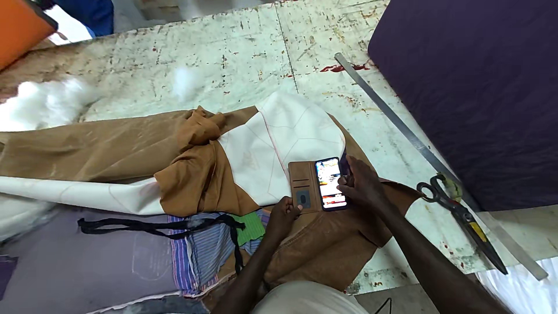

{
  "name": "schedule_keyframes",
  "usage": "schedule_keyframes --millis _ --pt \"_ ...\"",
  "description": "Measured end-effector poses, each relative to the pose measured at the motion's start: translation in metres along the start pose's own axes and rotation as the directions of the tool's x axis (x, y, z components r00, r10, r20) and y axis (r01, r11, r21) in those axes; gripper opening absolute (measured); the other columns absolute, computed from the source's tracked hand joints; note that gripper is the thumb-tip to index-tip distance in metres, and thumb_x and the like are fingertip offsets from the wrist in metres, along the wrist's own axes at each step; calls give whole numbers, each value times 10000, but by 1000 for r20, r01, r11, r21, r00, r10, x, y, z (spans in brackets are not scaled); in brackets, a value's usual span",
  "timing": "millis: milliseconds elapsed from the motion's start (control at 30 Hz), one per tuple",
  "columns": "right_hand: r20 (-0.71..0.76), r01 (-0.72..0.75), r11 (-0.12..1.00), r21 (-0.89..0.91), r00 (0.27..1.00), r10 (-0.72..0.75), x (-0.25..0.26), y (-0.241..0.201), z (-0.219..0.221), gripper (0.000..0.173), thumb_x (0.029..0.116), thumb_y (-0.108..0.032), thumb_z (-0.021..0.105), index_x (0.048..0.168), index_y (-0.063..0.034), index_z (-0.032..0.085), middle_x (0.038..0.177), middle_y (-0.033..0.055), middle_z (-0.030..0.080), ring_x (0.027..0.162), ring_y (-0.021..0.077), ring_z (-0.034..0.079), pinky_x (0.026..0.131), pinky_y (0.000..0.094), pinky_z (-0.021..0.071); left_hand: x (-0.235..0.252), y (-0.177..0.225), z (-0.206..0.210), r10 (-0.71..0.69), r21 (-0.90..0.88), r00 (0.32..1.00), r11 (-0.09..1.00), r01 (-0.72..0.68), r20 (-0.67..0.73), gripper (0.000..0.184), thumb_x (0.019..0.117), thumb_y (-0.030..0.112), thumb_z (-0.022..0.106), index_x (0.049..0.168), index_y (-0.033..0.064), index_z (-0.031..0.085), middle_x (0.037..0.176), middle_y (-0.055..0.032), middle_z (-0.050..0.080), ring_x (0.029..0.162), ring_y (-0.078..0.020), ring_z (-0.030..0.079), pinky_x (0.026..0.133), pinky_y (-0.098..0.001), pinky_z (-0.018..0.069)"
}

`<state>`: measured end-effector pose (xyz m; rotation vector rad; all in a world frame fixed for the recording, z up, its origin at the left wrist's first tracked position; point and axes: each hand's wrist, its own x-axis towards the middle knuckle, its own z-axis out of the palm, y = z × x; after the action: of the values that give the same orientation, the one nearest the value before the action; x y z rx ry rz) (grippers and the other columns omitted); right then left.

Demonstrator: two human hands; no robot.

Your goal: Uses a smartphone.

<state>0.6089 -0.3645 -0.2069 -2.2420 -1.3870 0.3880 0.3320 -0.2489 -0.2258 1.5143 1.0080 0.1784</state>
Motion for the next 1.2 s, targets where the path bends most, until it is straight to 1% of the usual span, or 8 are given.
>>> schedule_keyframes --millis 67,133,233,500,767,867,967,1200 --pt "-10 24 1000 -9 1000 -24 -2 4 2 942 847 -431 783 1595 -99 319 1567 135 443 1415 355 443 1100 615 387 3 -4 0 0 -1 1000 1000 0 1 265 1003 275 663 1165 72 613 901 -83 681 793 -202 683 754 -402 598" --pt "24 44 999 -3 999 -44 -4 6 1 1016 818 -466 811 1612 -110 286 1621 122 378 1475 354 369 1147 621 334 1 -3 0 2 12 1000 1000 -2 -4 263 1006 278 658 1165 74 614 895 -85 678 779 -207 677 736 -406 593" --pt "57 53 998 -37 997 -51 -5 5 0 1087 773 -471 848 1621 -124 263 1644 114 335 1500 356 324 1160 616 320 5 -7 0 1 8 1000 1000 -1 -5 260 1003 280 661 1159 76 616 893 -79 683 792 -201 685 753 -401 600" --pt "-32 -73 996 -49 997 72 3 -8 4 952 827 -417 799 1586 -83 331 1577 158 427 1427 376 429 1108 627 375 -2 0 1 18 26 1000 1000 -18 -14 259 1008 271 655 1169 72 616 882 -84 678 760 -206 675 716 -401 592" --pt "-56 -90 995 -50 995 87 5 -10 4 945 830 -425 793 1577 -62 342 1553 188 446 1410 389 447 1112 626 380 -2 -1 1 22 55 1000 998 -21 -18 269 1005 282 659 1177 80 615 876 -78 679 739 -200 668 688 -395 585" --pt "-72 -102 993 -53 993 98 9 -11 4 911 848 -423 769 1572 -60 352 1551 188 445 1404 393 449 1087 627 402 -2 -1 1 12 52 1000 999 -11 -18 274 1005 291 659 1181 85 616 883 -78 684 749 -205 675 694 -401 589" --pt "-71 -110 992 -58 992 106 14 -9 5 872 883 -438 726 1576 -66 349 1572 186 426 1432 391 423 1118 619 384 -1 -1 1 16 43 1000 999 -15 -21 271 1005 286 660 1181 83 619 886 -77 688 750 -199 677 698 -394 590" --pt "-64 -107 990 93 991 114 16 0 0 769 939 -438 650 1554 -57 389 1492 198 509 1360 384 504 1080 610 426 -2 0 1 13 58 1000 998 -12 -17 271 1006 287 657 1175 78 617 883 -80 685 751 -198 677 701 -393 590"
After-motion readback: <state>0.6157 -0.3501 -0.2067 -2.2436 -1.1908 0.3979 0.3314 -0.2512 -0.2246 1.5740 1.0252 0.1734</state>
